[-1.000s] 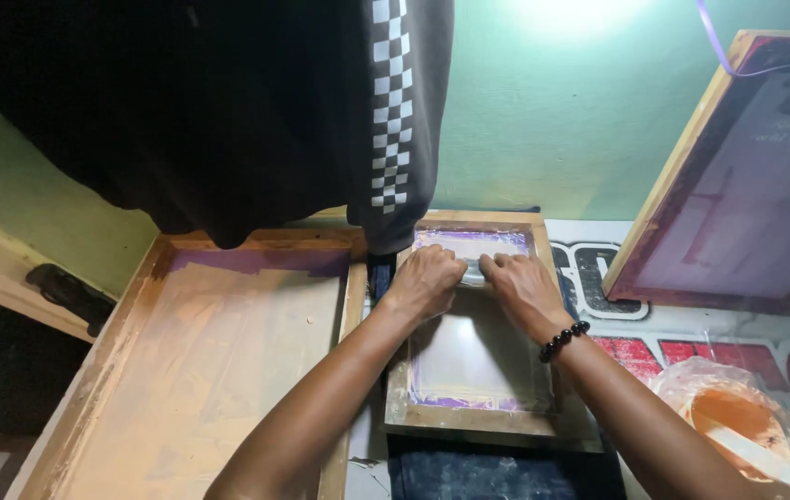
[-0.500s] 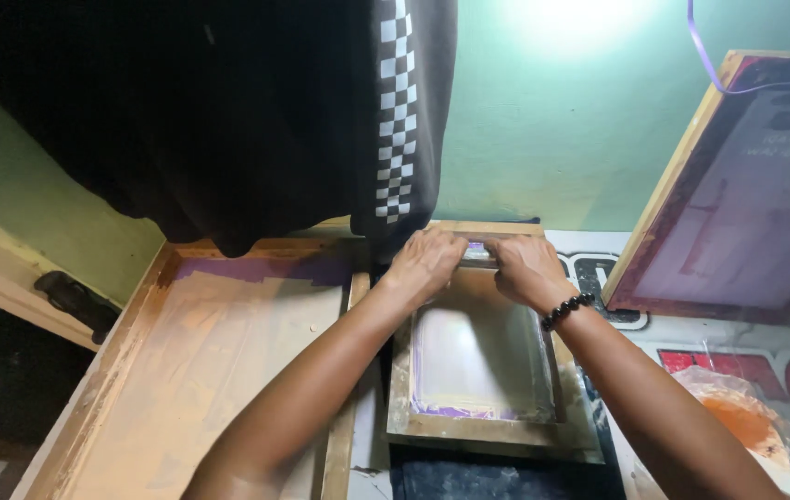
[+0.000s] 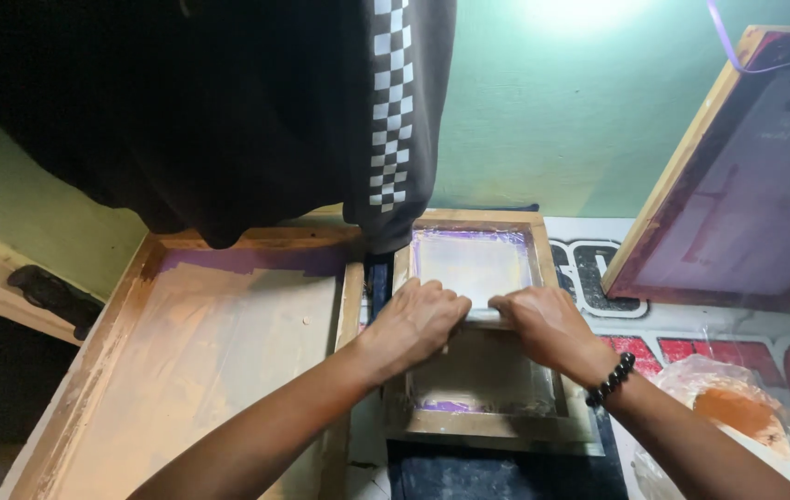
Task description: Spreading ink or emulsion onto a screen printing frame using a squeegee
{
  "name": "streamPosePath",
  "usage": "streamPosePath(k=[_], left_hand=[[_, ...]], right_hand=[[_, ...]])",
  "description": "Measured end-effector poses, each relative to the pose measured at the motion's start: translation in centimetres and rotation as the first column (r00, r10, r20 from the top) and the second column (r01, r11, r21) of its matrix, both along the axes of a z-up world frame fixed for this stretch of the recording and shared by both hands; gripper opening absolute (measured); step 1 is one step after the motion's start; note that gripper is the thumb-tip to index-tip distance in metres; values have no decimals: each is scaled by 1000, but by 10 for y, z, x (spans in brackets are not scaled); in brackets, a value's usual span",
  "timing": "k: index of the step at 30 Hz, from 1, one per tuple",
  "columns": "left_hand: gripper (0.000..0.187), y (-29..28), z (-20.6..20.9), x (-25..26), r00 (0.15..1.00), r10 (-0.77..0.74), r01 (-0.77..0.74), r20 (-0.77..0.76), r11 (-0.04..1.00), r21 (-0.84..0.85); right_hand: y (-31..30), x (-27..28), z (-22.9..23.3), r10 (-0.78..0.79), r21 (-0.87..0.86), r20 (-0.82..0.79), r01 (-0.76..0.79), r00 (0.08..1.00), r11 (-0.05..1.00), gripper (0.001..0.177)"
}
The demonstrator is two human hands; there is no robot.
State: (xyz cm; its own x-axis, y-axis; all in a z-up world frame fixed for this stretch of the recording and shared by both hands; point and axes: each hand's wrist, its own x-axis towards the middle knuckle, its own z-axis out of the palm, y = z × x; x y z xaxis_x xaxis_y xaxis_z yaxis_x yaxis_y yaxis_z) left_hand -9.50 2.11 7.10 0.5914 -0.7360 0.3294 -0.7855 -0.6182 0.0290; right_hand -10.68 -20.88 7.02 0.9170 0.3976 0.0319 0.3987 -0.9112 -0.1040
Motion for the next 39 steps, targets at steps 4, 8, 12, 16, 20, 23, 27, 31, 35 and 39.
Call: streamPosePath(k=[4, 8, 12, 16, 20, 23, 27, 31, 35, 39], left_hand=[[12, -11, -33, 58, 969, 101, -99, 225, 995, -22], [16, -6, -70, 76, 988, 111, -109, 111, 994, -22], [24, 3, -43, 34, 978, 18, -13, -206, 1000, 23], [18, -6, 7, 60, 972, 47, -33, -228, 997, 64], [6, -13, -17, 119, 987, 149, -150, 55, 989, 10], [10, -6, -33, 136, 988, 153, -153, 18, 988, 1], [8, 6, -12, 90, 989, 127, -129, -81, 991, -17], [7, 8, -10, 24, 993, 43, -45, -111, 999, -15], [22, 7, 6, -31, 969, -27, 36, -244, 999, 31], [33, -3, 12, 2, 999, 33, -35, 30, 998, 58]], right_hand=[[-4, 50, -26, 33, 18, 242, -39, 970, 999, 15], [1, 58, -62, 58, 59, 246, -74, 968, 996, 17], [16, -13, 7, 52, -52, 59, -49, 997, 997, 18], [6, 40, -4, -67, -3, 11, 67, 998, 998, 18], [11, 103, -6, -130, -50, 146, 138, 981, 989, 25], [19, 115, -6, -93, -5, 197, 96, 976, 995, 25], [14, 96, -19, -58, 272, 100, 28, 993, 962, 37], [3, 26, -24, 31, 120, 98, -43, 995, 992, 27], [-7, -29, -22, 43, 2, -27, -43, 999, 999, 18], [-1, -7, -4, -58, -7, 114, 60, 992, 998, 29]])
